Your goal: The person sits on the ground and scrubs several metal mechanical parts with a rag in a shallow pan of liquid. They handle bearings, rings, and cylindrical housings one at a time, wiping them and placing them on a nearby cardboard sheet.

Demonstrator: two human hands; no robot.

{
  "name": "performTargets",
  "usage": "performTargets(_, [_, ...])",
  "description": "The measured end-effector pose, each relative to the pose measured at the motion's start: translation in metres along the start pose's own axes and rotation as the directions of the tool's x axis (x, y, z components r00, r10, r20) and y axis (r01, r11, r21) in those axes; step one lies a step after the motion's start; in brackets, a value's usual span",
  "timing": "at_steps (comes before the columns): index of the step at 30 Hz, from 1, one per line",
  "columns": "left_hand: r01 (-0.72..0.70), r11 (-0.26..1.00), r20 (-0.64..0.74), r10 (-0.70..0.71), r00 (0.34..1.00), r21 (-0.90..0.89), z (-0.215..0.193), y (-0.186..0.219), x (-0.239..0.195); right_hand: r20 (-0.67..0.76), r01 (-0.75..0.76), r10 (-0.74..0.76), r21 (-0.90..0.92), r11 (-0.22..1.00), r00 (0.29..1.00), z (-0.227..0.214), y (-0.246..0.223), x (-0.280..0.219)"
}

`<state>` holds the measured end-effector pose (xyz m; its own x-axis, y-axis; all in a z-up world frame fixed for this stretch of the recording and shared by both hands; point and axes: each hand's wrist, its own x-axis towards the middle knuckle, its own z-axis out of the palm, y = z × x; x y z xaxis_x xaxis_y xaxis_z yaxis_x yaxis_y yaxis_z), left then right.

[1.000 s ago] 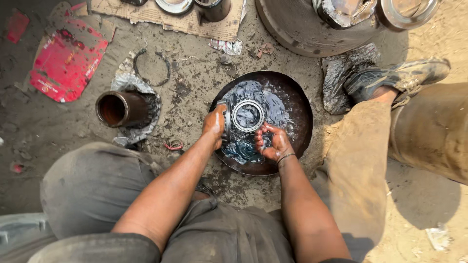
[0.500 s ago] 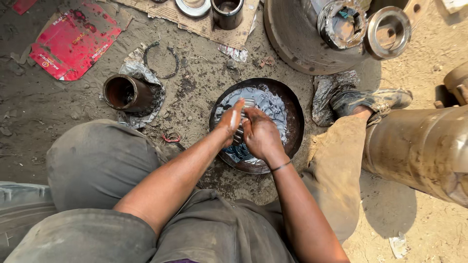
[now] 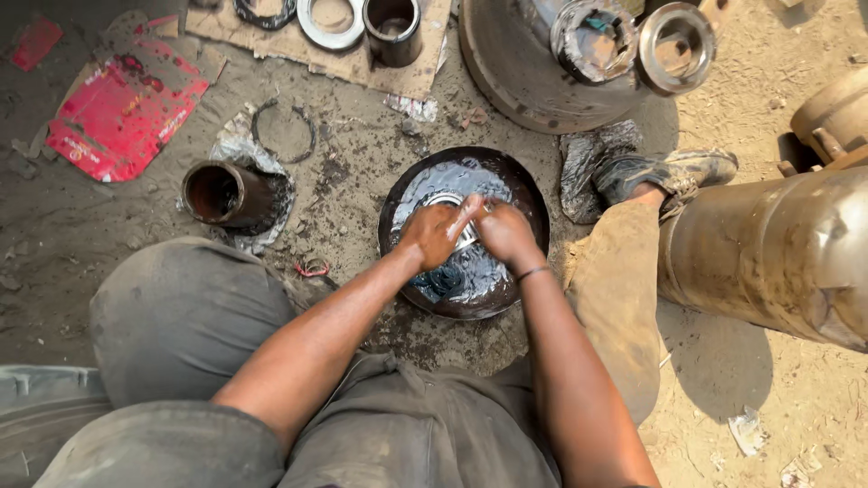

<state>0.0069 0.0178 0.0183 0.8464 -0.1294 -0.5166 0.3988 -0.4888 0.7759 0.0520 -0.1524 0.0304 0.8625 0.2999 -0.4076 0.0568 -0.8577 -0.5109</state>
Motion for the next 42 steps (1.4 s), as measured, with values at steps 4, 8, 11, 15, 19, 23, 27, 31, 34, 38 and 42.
performTargets(4, [-0.087, 0.976, 0.089, 0.106, 0.99, -0.197, -0.012, -0.002, -0.003, 0.561, -0.584, 0.168, 0.76, 0.285, 0.811, -0.014, 0.011, -0.008])
performTargets(8, [0.183, 0.632, 0.184, -0.064, 0.981, -0.753, -0.014, -0.006, -0.01, 0.565, -0.527, 0.114, 0.812, -0.249, 0.817, 0.012, 0.008, -0.035])
performTargets(11, [0.14, 0.4, 0.103, -0.112, 0.988, -0.906, -0.013, 0.003, -0.001, 0.355, -0.263, 0.154, 0.868, -0.421, 0.922, 0.029, 0.006, -0.041])
performTargets(15, [0.239, 0.47, 0.095, -0.309, 0.946, -0.85, -0.011, 0.01, -0.005, 0.159, -0.092, 0.252, 0.962, -0.258, 0.955, 0.029, -0.004, -0.05])
performTargets(19, [0.013, 0.621, -0.086, -0.129, 0.988, -0.784, -0.027, 0.039, -0.037, 0.027, -0.04, 0.374, 0.999, 0.027, 0.927, -0.017, -0.041, -0.07])
performTargets(23, [-0.455, 0.623, -0.25, 0.39, 0.886, -0.636, -0.055, 0.075, -0.083, -0.431, 0.35, 0.081, 0.816, 0.46, 0.899, -0.078, -0.064, -0.121])
performTargets(27, [-0.678, 0.527, -0.321, 0.614, 0.721, -0.513, -0.065, 0.053, -0.083, -0.686, 0.606, -0.119, 0.53, 0.593, 0.718, -0.067, -0.052, -0.132])
performTargets(31, [-0.177, 0.977, -0.243, 0.145, 0.959, -0.116, -0.024, 0.008, 0.0, -0.535, 0.273, 0.2, 0.675, 0.685, 0.821, 0.021, -0.004, -0.06])
performTargets(34, [0.282, 0.798, -0.164, -0.424, 0.891, -0.532, 0.033, -0.042, 0.004, 0.029, -0.329, 0.465, 0.744, 0.581, 0.885, 0.097, 0.043, -0.044])
performTargets(38, [0.269, 0.889, -0.19, -0.356, 0.915, -0.372, 0.033, -0.049, 0.011, -0.015, -0.206, 0.341, 0.771, 0.603, 0.94, 0.114, 0.055, -0.041])
performTargets(42, [0.032, 0.927, -0.273, -0.143, 0.951, -0.374, 0.011, -0.008, 0.01, -0.198, 0.022, 0.393, 0.913, 0.408, 0.898, 0.034, 0.02, -0.063])
